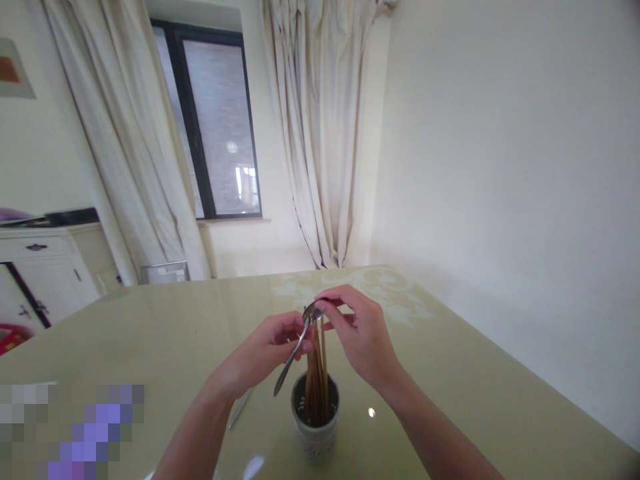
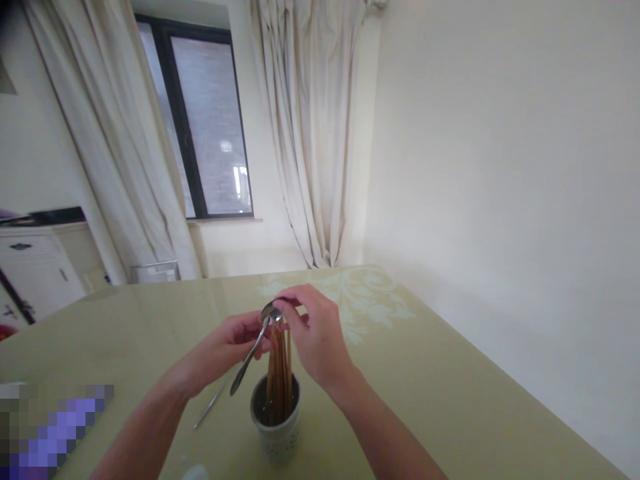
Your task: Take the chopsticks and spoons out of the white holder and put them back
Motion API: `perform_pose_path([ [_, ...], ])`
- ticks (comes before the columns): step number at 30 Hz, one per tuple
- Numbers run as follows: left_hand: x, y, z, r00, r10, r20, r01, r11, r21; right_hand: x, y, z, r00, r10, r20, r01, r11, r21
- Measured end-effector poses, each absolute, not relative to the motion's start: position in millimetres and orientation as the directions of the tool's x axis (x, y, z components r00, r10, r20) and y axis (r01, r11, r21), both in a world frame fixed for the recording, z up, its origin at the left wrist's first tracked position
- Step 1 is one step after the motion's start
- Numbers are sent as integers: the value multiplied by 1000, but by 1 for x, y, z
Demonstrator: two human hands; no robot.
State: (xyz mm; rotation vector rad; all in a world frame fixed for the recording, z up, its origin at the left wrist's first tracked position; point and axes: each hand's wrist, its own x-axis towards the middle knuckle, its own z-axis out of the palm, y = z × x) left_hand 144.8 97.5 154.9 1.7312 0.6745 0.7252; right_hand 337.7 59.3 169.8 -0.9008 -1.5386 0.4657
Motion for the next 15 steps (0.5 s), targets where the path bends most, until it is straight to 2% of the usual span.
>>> perform_pose_path([
  [5, 136, 97, 155, 609, 787, 98, 171, -251, 953, 345, 56, 178, 114, 739, 664, 170, 644, -746],
  [8, 135, 95, 158, 668, 740, 73, 168, -246, 955, 349, 52, 186, 160, 722, 674, 124, 662, -739],
  [11, 141, 93, 160, 661, 739, 132, 147, -299, 943, 350, 51, 189, 168, 728, 664, 88, 660, -746],
  [15, 153, 95, 153, 552, 797, 245, 213, -419, 883, 348, 51, 189, 164, 751, 639, 33, 643, -765],
])
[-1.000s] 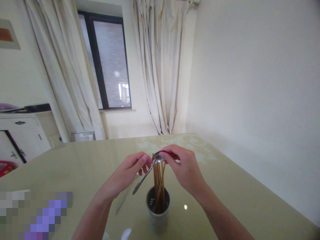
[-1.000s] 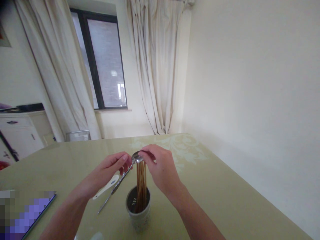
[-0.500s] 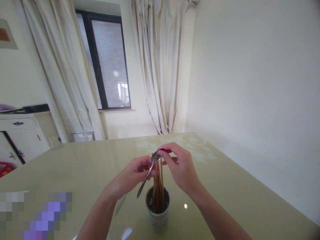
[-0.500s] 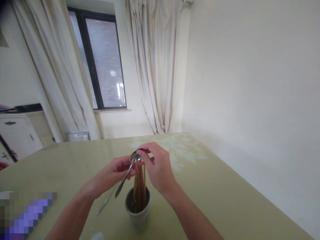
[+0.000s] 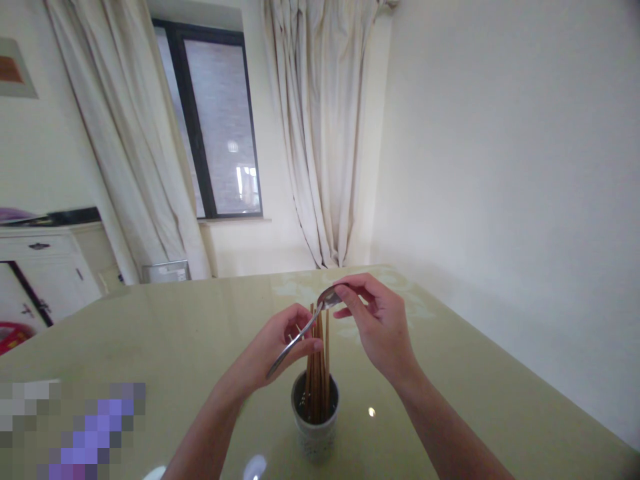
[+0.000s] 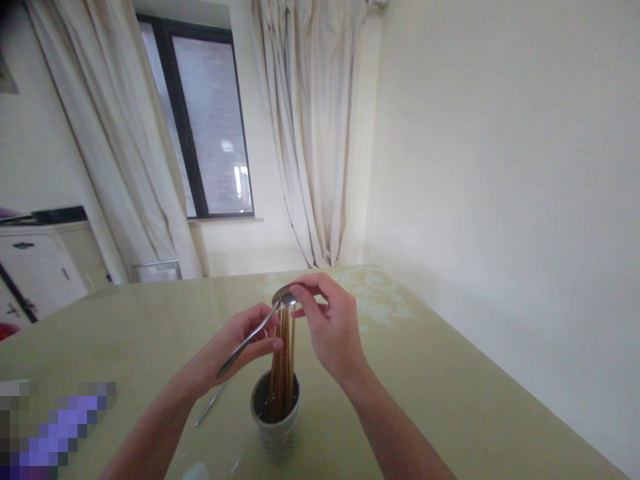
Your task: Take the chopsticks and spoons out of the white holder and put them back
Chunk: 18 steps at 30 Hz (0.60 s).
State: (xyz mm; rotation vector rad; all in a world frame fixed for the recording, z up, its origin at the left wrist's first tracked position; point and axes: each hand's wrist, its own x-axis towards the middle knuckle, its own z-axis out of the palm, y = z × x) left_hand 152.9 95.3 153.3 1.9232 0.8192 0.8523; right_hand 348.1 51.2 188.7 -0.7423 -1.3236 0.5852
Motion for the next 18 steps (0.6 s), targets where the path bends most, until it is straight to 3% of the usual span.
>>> perform_pose_path([
  [4, 160, 103, 141, 398, 862, 315, 303, -447, 841, 351, 49, 192, 170, 748, 642, 33, 647, -762],
  [8, 163, 109, 132, 329, 908, 260, 315, -365, 876, 362, 48, 197, 118, 758, 642, 127, 630, -766],
  [12, 162, 112, 129, 351, 903, 249, 293, -358, 887, 367, 50, 195, 22, 782, 622, 303, 588, -750],
  [18, 159, 113, 129, 394, 891, 224, 290, -351, 890, 365, 44, 197, -170, 776, 607, 559, 584, -589],
])
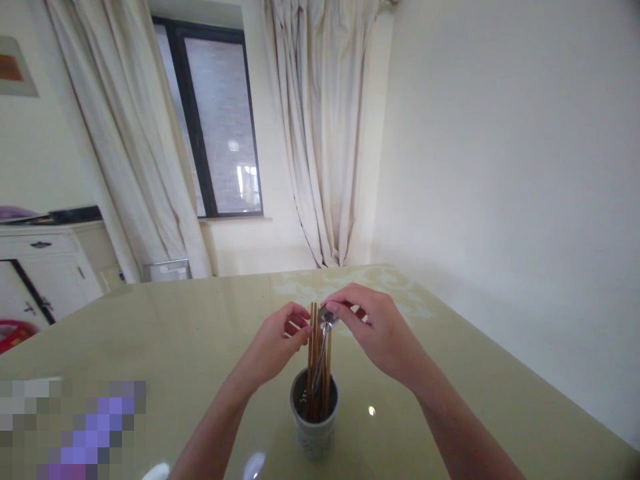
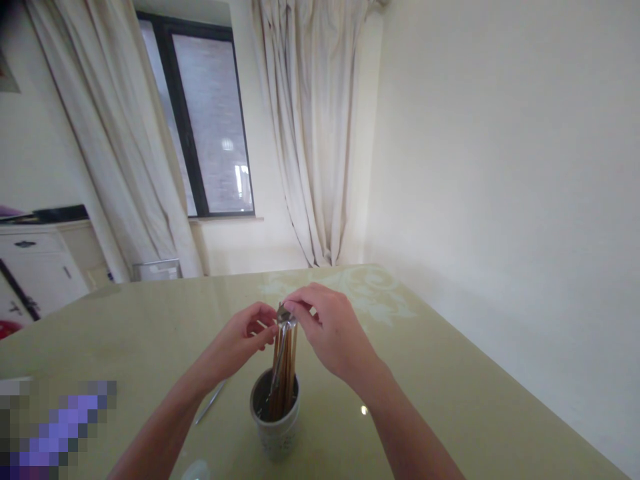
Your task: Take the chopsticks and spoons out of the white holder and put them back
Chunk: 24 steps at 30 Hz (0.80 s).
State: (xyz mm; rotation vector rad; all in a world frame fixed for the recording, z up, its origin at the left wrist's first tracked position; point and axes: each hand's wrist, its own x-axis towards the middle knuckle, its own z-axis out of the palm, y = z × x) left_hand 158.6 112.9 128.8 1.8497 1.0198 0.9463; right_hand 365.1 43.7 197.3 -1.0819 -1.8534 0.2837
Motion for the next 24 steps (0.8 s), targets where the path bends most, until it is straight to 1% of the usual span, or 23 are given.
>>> perform_pose_path([
  [5, 159, 112, 128, 388, 894, 225, 249, -337, 908, 363, 39, 200, -283, 807, 519, 718, 537, -443],
  [8, 156, 114, 129, 397, 893, 212, 238, -324, 916, 360, 41, 197, -301, 849, 433, 791, 476, -383],
  [10, 150, 120, 127, 380, 904, 195, 266, -309, 913, 357, 42, 194, -297, 883, 364, 844, 421, -333],
  [11, 145, 125, 124, 354, 916, 189, 307, -305, 902, 355, 42, 192, -296, 898, 327, 870, 394, -296],
  [13, 132, 137, 113, 273, 944, 185, 475, -299, 827, 353, 42, 188, -300, 918, 258, 910, 357, -213],
  [15, 119, 151, 95, 200, 965, 168, 701, -261, 664, 351, 42, 185, -304, 929, 213, 930, 338, -146],
  [17, 111, 161, 74, 155, 979, 132, 845, -201, 496, 352, 41, 184, -295, 933, 204, 940, 322, -111],
  [18, 108, 164, 63, 141, 983, 116, 879, -178, 442, 352, 41, 185, -287, 935, 210, 944, 313, -107],
  [19, 107, 165, 54, 131, 985, 108, 896, -165, 413, 353, 41, 185, -278, 935, 221, 945, 308, -110],
  [24, 110, 166, 27, 100, 990, 101, 923, -130, 361, 358, 41, 190, -248, 915, 318, 933, 314, -177],
])
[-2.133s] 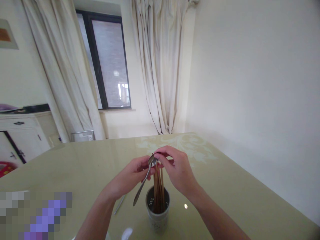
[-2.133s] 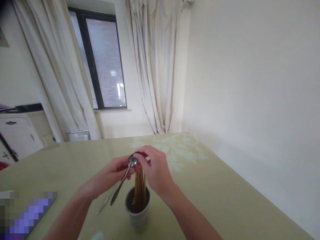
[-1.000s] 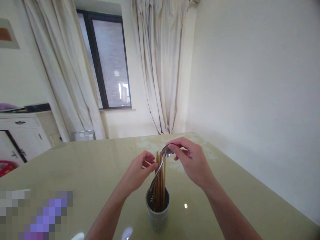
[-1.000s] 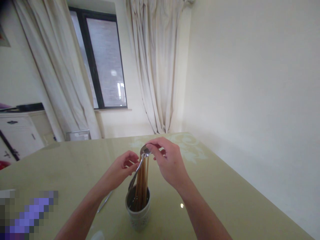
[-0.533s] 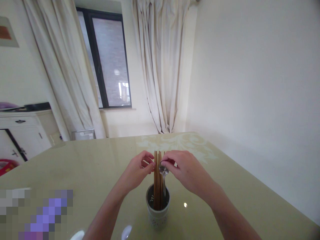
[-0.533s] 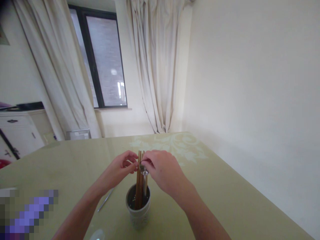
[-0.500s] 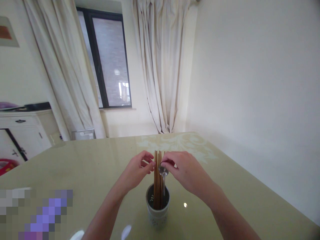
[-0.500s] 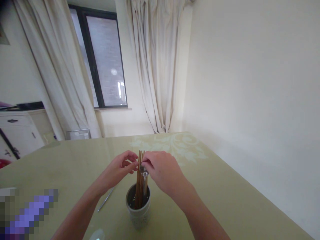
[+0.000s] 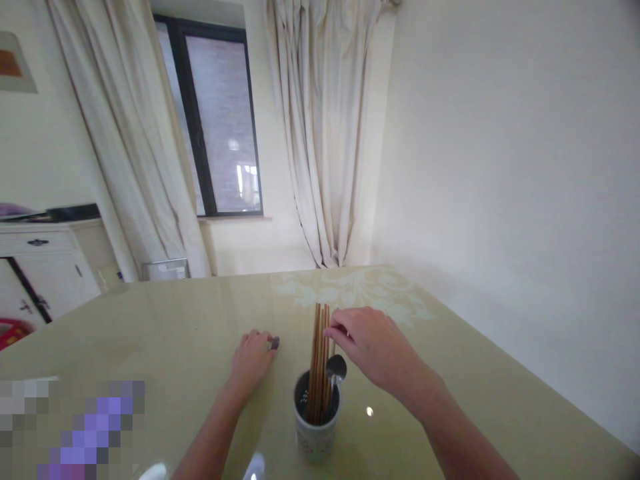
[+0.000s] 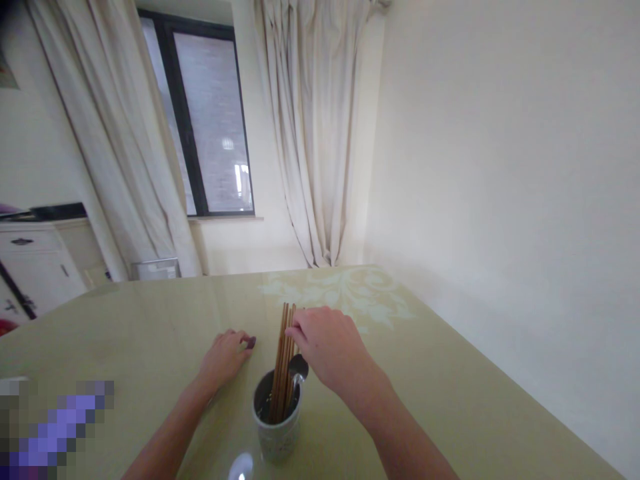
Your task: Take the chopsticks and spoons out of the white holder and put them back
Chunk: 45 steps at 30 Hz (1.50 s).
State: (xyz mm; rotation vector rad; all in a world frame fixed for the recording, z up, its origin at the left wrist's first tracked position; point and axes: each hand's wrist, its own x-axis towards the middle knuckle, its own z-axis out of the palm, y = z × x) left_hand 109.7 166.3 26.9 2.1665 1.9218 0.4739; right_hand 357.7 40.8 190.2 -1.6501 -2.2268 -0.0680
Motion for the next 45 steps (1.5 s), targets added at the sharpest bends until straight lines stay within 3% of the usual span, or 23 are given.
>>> perform_pose_path([
  [11, 113, 168, 26, 106, 994, 24, 877, -105, 469, 355, 39, 195, -222, 849, 480, 833, 421, -359],
  [20, 112, 164, 52, 194, 981, 28, 810, -176, 559, 355, 40, 194, -196, 829, 524, 817, 433, -379],
  [23, 109, 153, 93, 307, 945, 115, 611, -288, 738, 350, 40, 192, -212, 823, 527, 806, 453, -382],
  [26, 113, 127, 140, 331, 882, 335, 309, -437, 845, 341, 38, 189, -216, 802, 556, 754, 499, -428],
  [31, 130, 75, 187, 262, 797, 544, 227, -599, 768, 331, 32, 187, -202, 745, 635, 587, 611, -531],
  [37, 136, 73, 188, 258, 800, 542, 247, -597, 764, 337, 27, 193, -156, 740, 655, 555, 614, -561],
  [41, 123, 106, 162, 236, 861, 451, 502, -505, 702, 342, 30, 194, -168, 785, 597, 567, 572, -593],
  [45, 109, 132, 131, 271, 910, 315, 799, -395, 453, 345, 30, 196, -99, 783, 614, 511, 569, -644],
])
